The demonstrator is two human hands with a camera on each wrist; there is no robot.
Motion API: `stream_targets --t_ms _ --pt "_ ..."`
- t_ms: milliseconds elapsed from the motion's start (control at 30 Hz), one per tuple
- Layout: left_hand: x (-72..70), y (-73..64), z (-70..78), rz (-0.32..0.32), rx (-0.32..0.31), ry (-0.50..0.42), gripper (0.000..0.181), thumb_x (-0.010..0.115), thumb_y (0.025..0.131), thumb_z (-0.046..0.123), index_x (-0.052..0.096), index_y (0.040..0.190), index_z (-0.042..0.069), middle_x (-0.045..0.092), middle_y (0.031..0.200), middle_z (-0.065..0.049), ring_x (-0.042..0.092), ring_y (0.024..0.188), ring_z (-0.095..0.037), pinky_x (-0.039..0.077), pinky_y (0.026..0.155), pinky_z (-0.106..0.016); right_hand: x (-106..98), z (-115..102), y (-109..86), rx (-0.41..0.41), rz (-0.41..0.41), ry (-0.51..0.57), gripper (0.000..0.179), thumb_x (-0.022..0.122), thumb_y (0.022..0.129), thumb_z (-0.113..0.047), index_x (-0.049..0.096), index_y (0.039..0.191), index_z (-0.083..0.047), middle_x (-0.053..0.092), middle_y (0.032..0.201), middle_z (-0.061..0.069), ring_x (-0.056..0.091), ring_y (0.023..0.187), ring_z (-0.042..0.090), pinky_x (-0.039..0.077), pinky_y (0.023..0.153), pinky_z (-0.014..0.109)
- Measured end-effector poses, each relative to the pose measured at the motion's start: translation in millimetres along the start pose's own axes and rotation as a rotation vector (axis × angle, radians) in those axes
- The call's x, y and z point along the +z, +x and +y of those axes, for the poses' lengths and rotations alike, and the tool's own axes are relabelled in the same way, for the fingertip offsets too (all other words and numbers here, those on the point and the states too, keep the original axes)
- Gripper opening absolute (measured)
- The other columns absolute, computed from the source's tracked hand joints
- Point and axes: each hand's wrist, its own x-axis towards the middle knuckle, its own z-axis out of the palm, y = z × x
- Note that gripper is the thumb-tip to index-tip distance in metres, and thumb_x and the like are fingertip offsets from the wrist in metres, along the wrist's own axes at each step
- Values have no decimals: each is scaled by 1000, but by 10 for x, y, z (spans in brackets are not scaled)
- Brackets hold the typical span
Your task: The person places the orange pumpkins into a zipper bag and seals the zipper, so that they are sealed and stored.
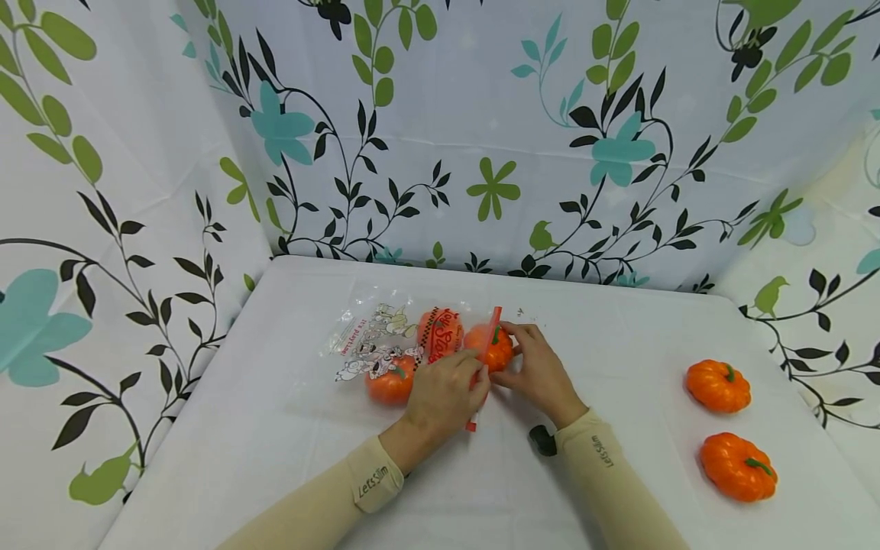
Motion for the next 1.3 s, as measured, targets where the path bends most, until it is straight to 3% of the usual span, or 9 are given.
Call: stream_targets --t_ms 400,600,833,1100,1300 --pt "-1 -3 -8 6 -15 -28 12 82 81 11 74 86 4 76 98 -10 75 81 -20 59 62 -29 62 -62 -10 92 -27 258 83 85 79 -9 41 149 -5 43 148 17 60 120 36 54 93 45" --pt "-16 13 -22 42 4 -21 10 81 81 12 75 86 6 76 96 -9 75 81 -19 59 65 -30 101 -54 -14 75 13 264 73 84 83 -14 48 145 -6 48 142 15 61 119 34 54 93 44" --pt "-32 10 -24 24 14 -37 11 78 85 13 76 90 4 76 100 -9 75 84 -19 59 67 -29 135 -55 11 81 26 198 72 83 83 -17 51 147 -7 53 130 17 64 105 26 56 89 41" --pt "-8 4 -28 61 27 -30 7 77 84 12 74 84 7 76 95 -6 74 77 -16 58 61 -28 96 -74 -11 90 0 404 68 78 88 -10 48 148 -7 48 144 14 64 117 32 53 95 44" --pt "-8 3 -31 67 21 -18 6 78 83 12 74 83 7 76 95 -6 74 79 -16 58 62 -29 63 -43 -65 97 47 433 55 74 91 -10 54 141 -3 52 141 14 63 119 33 52 95 46"
